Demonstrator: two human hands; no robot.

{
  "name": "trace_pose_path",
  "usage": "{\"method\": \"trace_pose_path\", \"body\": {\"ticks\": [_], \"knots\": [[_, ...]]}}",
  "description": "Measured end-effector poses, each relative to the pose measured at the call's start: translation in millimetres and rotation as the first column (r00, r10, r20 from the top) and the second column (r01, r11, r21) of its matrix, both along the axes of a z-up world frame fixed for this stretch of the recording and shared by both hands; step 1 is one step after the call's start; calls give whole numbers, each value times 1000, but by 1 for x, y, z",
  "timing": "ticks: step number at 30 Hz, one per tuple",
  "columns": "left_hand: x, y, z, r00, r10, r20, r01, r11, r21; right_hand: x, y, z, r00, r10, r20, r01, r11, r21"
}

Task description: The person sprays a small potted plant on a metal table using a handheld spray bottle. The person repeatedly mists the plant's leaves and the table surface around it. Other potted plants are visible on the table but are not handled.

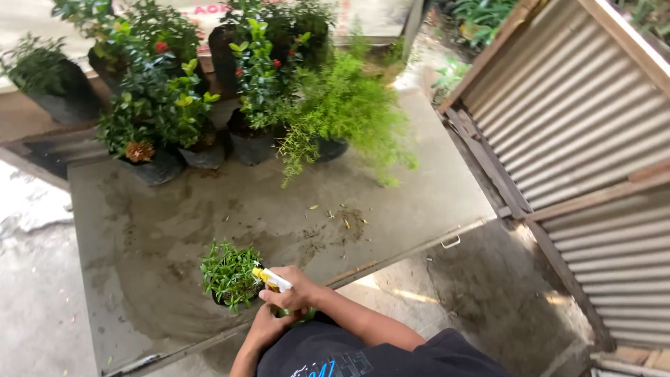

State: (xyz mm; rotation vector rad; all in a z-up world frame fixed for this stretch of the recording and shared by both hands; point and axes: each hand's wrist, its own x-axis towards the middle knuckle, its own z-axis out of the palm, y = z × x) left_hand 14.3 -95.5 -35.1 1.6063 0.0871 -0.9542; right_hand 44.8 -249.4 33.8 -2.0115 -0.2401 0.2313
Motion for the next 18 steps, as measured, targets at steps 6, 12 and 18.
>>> {"method": "trace_pose_path", "body": {"ticks": [6, 12, 18], "knots": [[-8, 12, -22, 999, -30, 39, 35, 990, -135, -19, 8, 17, 988, -65, -143, 73, 996, 52], [-15, 22, -38, 991, -118, 66, 125, 984, -128, -37, 13, 6, 988, -116, -102, 114, 993, -21], [-22, 31, -18, 987, -158, -21, 151, 972, -181, -52, 23, 8, 970, -167, -177, 172, 985, 14]]}}
